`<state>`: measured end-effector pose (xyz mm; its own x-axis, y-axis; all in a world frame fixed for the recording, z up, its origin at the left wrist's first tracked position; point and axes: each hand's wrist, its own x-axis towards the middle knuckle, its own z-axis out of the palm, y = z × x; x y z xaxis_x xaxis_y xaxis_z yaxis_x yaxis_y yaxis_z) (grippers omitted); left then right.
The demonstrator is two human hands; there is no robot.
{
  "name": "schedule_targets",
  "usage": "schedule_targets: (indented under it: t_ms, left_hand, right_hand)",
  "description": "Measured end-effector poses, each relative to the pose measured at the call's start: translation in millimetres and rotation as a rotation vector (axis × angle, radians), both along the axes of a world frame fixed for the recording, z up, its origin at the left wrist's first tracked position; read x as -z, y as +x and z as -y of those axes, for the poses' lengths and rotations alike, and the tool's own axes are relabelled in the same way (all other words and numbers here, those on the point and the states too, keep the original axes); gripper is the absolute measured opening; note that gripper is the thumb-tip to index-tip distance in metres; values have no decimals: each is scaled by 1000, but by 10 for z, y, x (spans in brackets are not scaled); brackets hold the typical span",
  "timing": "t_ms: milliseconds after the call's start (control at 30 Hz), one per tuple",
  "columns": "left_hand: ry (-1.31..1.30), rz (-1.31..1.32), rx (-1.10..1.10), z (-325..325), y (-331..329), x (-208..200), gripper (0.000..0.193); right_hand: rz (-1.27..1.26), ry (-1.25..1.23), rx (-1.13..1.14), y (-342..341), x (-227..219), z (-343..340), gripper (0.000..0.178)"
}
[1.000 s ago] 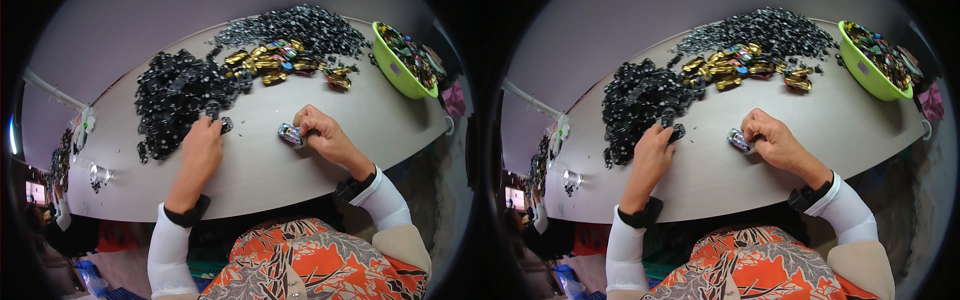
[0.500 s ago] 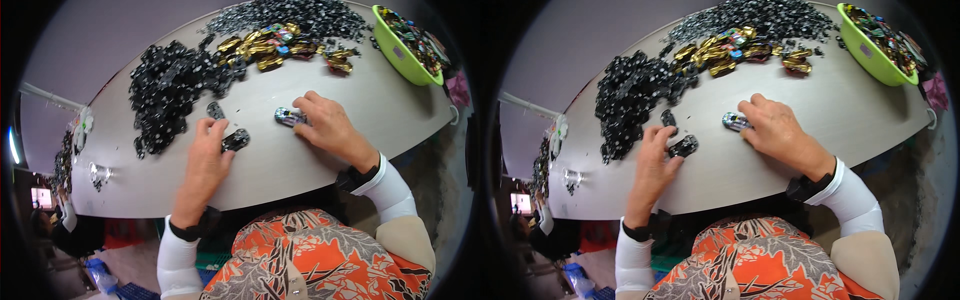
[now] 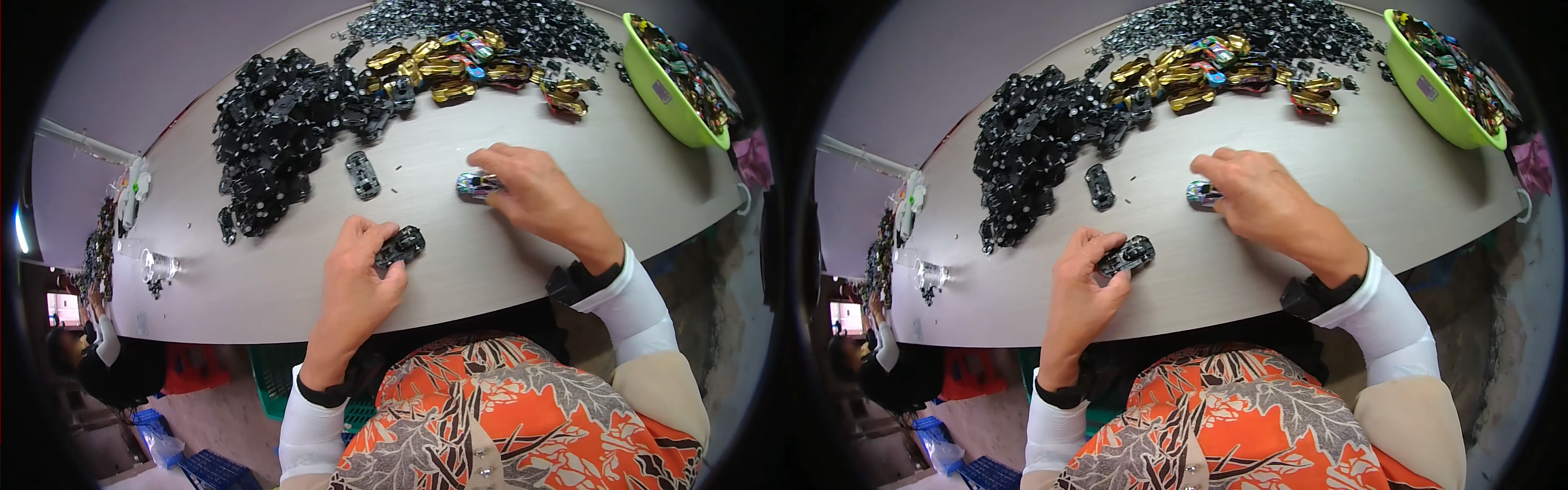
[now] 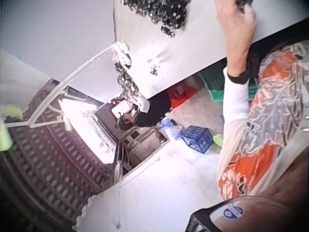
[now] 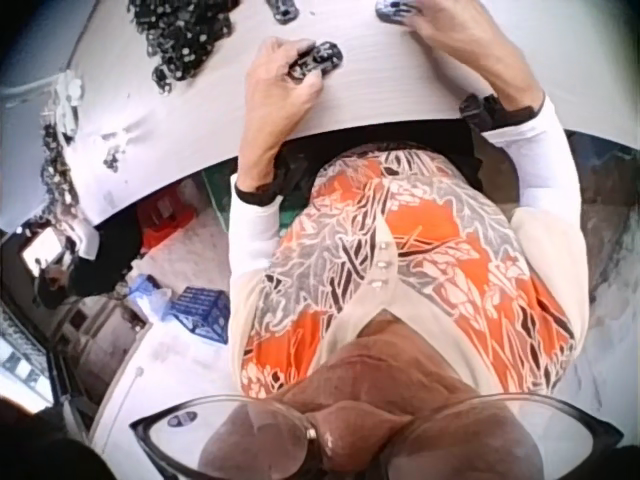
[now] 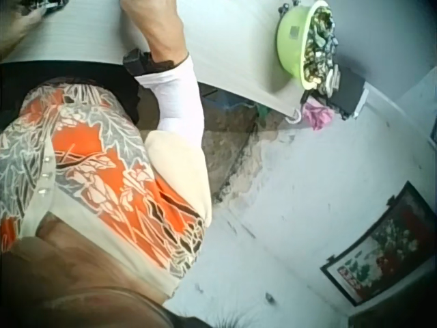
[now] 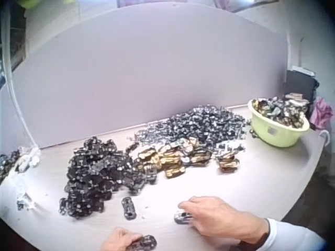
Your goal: The person assembles small toy cars by hand at a workbench. They pick up black chassis and gold-colored bodies, align the parts, and press them together to form complete units. The person handles the components one at a time, repeatedly performing the same assembly motion throughout the clip.
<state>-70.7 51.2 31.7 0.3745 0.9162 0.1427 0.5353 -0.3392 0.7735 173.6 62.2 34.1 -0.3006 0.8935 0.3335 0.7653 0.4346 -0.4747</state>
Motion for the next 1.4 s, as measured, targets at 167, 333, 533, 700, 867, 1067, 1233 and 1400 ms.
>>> schedule_targets:
  t_ms: [167,333,533,700,867,1067,1233,1400]
  left_hand:
    - [-66,71,33,10,41,-11,30]
    - [-117,180,197,-6,66,19,31]
    - [-623,924,59,105,104,134,34]
    - [-752,1141,139,209,84,183,41]
    - [-713,1137,110,211,108,155,50]
    - [-398,900,52,363,315,125,50]
    - [-626,1099,22,281,218,197,46]
    - [-823,1252,55,248,105,191,44]
  right_hand:
    - [-73,-128,-25,-49,28,9,32]
    - [-899,-649,-154,-291,-55,303,33]
    - [-1034,-607,-155,-467,-9,427,28]
    - [-1237,-738,-112,-476,52,488,28]
    - [-1274,-638,-39,-505,53,575,28]
    - [-1263,-479,-5,-598,62,627,27]
    - [-1377,-529,-40,-552,-14,645,32]
    - [-1356,-403,-40,-474,33,667,36]
